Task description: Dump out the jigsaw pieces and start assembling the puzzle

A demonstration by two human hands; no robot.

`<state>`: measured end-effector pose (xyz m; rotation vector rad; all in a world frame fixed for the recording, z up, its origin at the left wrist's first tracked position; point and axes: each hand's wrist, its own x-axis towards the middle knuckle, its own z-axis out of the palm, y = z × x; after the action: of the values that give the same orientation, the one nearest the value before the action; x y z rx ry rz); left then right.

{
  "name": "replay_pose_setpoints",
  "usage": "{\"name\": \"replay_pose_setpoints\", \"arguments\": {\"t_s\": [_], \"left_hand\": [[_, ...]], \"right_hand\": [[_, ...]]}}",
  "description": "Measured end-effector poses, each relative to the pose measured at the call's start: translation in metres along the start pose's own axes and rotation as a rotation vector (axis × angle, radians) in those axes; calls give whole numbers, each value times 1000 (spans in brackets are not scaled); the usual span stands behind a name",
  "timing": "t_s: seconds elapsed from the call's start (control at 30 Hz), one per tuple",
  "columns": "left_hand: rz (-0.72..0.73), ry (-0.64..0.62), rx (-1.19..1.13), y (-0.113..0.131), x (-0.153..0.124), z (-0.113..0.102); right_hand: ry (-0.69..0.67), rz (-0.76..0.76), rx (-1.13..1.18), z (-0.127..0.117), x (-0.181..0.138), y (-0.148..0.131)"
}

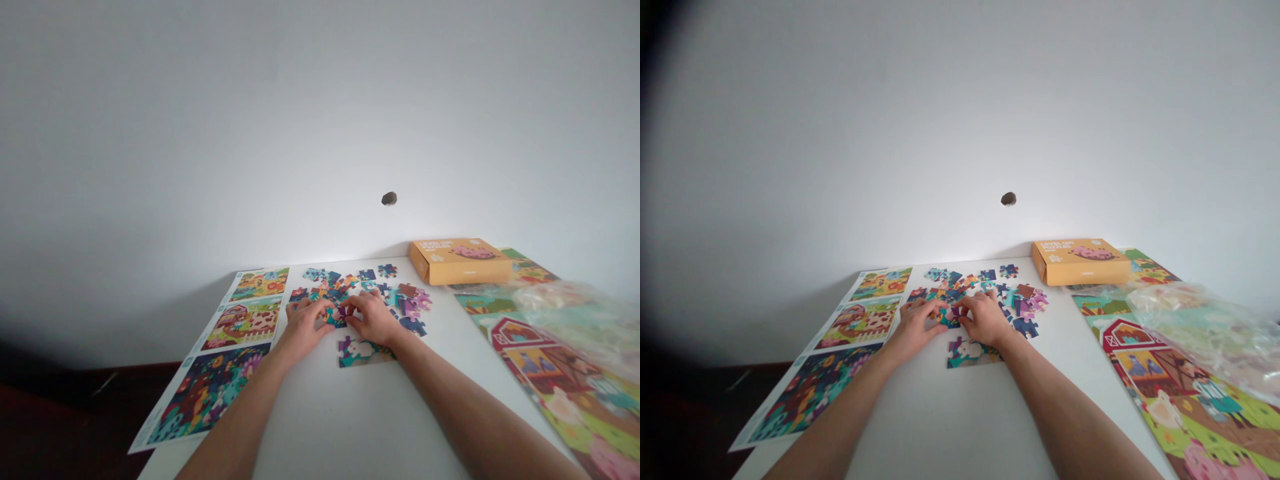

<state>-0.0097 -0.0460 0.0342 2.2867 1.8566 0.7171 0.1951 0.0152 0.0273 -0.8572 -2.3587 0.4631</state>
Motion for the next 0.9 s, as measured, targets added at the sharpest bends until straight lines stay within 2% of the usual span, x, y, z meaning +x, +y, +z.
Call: {"name": "replay_pose_setpoints", "arguments": {"t_s": [0.2,0.4,0.7,0.83,0.9], "left_hand": [[58,2,11,-1,-1,2],[47,55,-56,-1,-2,-7],[156,-78,-295,2,-5,-17],[186,-123,-335,9,-6,-19],[227,-186,-375,14,-7,-20]], "right_hand": [[-58,-29,9,-4,0,-3],[-162,-43,-149,-12,-3,-4],[-136,27,-234,-6,-4,-5],[-169,22,-233,-21,-5,3],[-179,45,-255,-32,-7,13]]}}
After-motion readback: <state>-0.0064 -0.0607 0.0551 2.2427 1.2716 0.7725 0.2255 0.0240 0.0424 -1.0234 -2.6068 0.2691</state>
